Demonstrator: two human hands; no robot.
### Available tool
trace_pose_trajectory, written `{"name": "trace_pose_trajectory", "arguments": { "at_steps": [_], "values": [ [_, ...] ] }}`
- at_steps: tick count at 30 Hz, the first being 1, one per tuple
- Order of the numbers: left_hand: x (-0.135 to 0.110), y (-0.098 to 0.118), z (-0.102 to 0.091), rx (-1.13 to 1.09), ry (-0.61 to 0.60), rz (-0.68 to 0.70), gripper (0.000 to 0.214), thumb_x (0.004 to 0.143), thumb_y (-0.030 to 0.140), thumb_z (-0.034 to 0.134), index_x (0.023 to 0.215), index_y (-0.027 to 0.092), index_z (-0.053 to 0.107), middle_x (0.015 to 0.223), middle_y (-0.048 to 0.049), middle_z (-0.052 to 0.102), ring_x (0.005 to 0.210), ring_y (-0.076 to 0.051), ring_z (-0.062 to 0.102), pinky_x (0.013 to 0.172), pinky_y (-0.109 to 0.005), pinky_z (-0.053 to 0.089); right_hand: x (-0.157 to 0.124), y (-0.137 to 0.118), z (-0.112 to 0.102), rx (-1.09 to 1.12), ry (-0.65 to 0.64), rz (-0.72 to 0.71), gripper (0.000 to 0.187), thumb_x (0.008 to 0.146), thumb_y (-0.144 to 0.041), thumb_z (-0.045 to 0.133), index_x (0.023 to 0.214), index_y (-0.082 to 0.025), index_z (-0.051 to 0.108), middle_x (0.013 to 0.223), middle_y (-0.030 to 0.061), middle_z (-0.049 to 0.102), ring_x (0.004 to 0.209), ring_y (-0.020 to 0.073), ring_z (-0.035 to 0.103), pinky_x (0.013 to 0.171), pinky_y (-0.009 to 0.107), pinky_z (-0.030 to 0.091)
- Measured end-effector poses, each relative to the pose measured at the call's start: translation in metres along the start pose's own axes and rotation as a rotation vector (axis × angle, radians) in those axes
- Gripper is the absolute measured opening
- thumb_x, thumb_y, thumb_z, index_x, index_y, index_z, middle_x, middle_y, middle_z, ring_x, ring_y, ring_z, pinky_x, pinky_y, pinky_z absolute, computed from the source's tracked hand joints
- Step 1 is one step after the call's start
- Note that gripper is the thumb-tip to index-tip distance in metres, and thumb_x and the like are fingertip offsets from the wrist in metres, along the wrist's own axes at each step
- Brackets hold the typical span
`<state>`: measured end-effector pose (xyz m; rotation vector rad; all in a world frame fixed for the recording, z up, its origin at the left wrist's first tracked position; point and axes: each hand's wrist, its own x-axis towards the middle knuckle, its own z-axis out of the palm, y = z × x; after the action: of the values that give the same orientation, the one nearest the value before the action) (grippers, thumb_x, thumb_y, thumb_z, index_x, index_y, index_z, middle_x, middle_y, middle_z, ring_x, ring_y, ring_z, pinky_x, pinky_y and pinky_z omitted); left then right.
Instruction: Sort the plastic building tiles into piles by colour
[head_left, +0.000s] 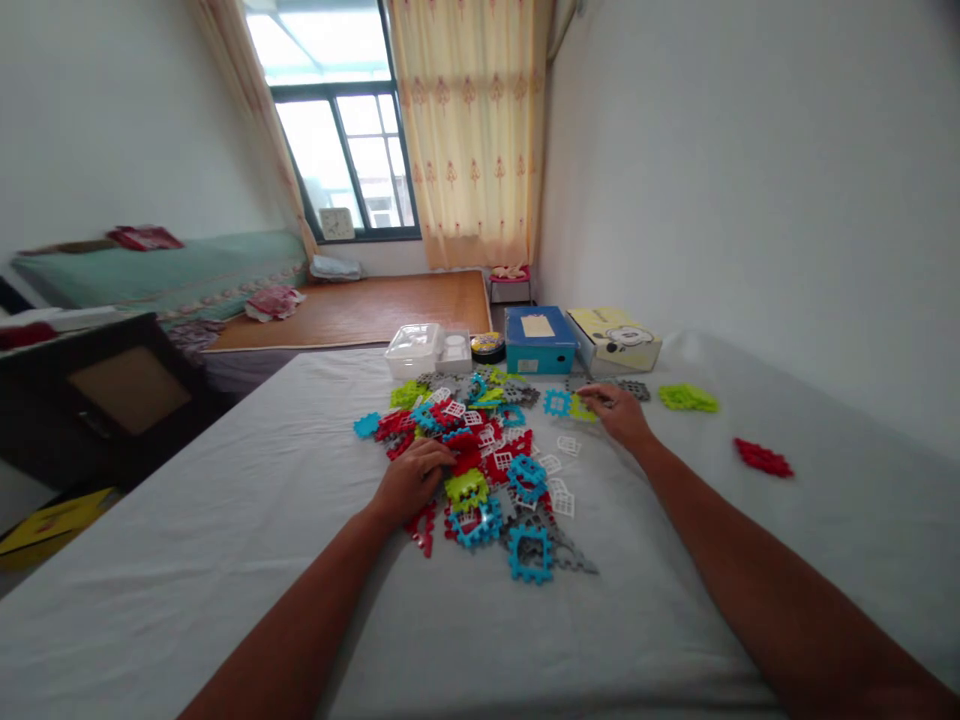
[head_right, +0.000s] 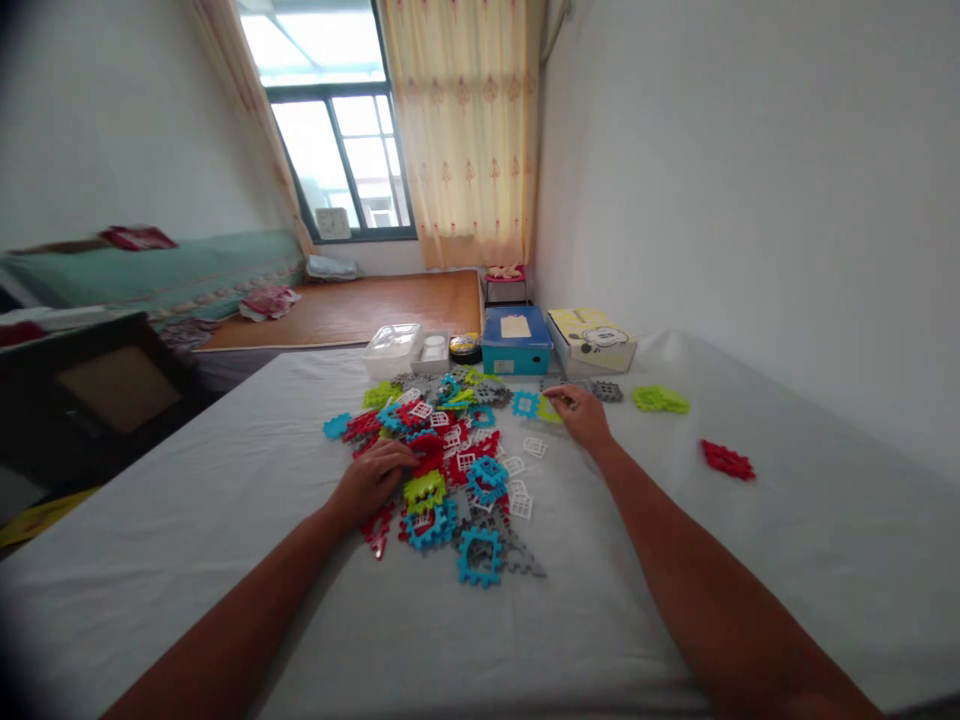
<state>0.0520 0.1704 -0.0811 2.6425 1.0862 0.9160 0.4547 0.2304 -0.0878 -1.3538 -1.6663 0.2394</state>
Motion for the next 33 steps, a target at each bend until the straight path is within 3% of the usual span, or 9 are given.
{"name": "trace_pose_trajectory", "arguments": {
  "at_steps": [7,10,12,15,18,22,26,30,33],
  "values": [
    [0.003,-0.008,0.000,0.039,-0.003,0.027,0.028,0.086,0.015,0.046,0.093,0.024,0.071,0.099,-0.0035,0.071,0.095,-0.018,0.062,0.087,-0.033,0.051,0.010,0.078,-0.078,-0.102,0.525,0.430,0.040,0.073,-0.043,0.058,0.098,-0.014,0.069,0.078,0.0078,0.071,0.072,0.0210,0.065,0.067,0.032,0.051],
    [0.003,-0.008,-0.001,0.049,-0.009,0.027,0.027,0.086,0.015,0.047,0.093,0.024,0.072,0.100,-0.0033,0.071,0.096,-0.019,0.062,0.087,-0.033,0.052,0.004,0.091,-0.097,-0.068,0.722,0.552,0.036,0.070,-0.040,0.058,0.092,-0.014,0.068,0.084,0.0111,0.071,0.074,0.0214,0.063,0.063,0.031,0.049],
    [0.003,-0.008,-0.001,0.047,-0.003,0.025,0.028,0.085,0.015,0.047,0.093,0.024,0.072,0.100,-0.0032,0.071,0.095,-0.019,0.063,0.087,-0.033,0.052,0.001,0.091,-0.101,0.027,0.743,0.588,0.036,0.068,-0.040,0.060,0.092,-0.014,0.068,0.085,0.0113,0.070,0.071,0.0197,0.062,0.057,0.028,0.047],
    [0.003,-0.009,-0.002,0.044,-0.004,0.028,0.027,0.085,0.016,0.047,0.092,0.024,0.072,0.099,-0.0033,0.071,0.094,-0.018,0.064,0.086,-0.032,0.053,0.003,0.076,-0.097,0.202,0.620,0.583,0.040,0.067,-0.043,0.063,0.094,-0.015,0.067,0.080,0.0065,0.068,0.059,0.0137,0.056,0.046,0.023,0.040],
    [0.003,-0.004,-0.003,0.064,0.043,0.020,0.027,0.086,0.018,0.046,0.095,0.024,0.071,0.100,-0.0037,0.071,0.094,-0.018,0.064,0.086,-0.032,0.053,0.008,0.040,-0.082,0.466,0.278,0.464,0.044,0.065,-0.048,0.069,0.098,-0.019,0.066,0.079,0.0005,0.066,0.052,0.0080,0.048,0.041,0.018,0.033],
    [0.005,0.016,-0.005,0.059,0.241,-0.071,0.027,0.092,0.024,0.046,0.108,0.023,0.067,0.109,-0.0055,0.069,0.101,-0.019,0.063,0.090,-0.033,0.051,0.001,-0.033,-0.040,0.606,-0.179,0.223,0.037,0.071,-0.047,0.072,0.097,-0.021,0.067,0.076,-0.0015,0.067,0.052,0.0069,0.049,0.044,0.018,0.037],
    [0.012,0.044,0.003,-0.114,0.141,-0.176,0.045,0.093,0.034,0.051,0.136,0.022,0.048,0.115,-0.0075,0.067,0.085,-0.016,0.066,0.069,-0.026,0.053,-0.028,-0.095,0.007,0.624,-0.470,0.035,0.028,0.079,-0.043,0.069,0.097,-0.021,0.068,0.082,0.0011,0.071,0.064,0.0111,0.060,0.056,0.022,0.046],
    [0.015,0.055,0.011,-0.210,0.069,-0.194,0.040,0.091,0.037,0.054,0.129,0.023,0.055,0.106,-0.0045,0.070,0.073,-0.013,0.065,0.061,-0.023,0.052,-0.041,-0.114,0.034,0.592,-0.581,-0.080,0.027,0.081,-0.042,0.067,0.098,-0.021,0.068,0.087,0.0024,0.071,0.075,0.0147,0.064,0.066,0.026,0.050],
    [0.012,0.049,0.009,-0.159,0.156,-0.151,0.027,0.092,0.036,0.053,0.112,0.022,0.064,0.105,-0.0043,0.070,0.089,-0.017,0.066,0.073,-0.026,0.053,-0.025,-0.090,0.028,0.526,-0.439,-0.048,0.029,0.079,-0.043,0.067,0.095,-0.020,0.068,0.082,0.0018,0.070,0.072,0.0140,0.063,0.064,0.025,0.049]
  ]
}}
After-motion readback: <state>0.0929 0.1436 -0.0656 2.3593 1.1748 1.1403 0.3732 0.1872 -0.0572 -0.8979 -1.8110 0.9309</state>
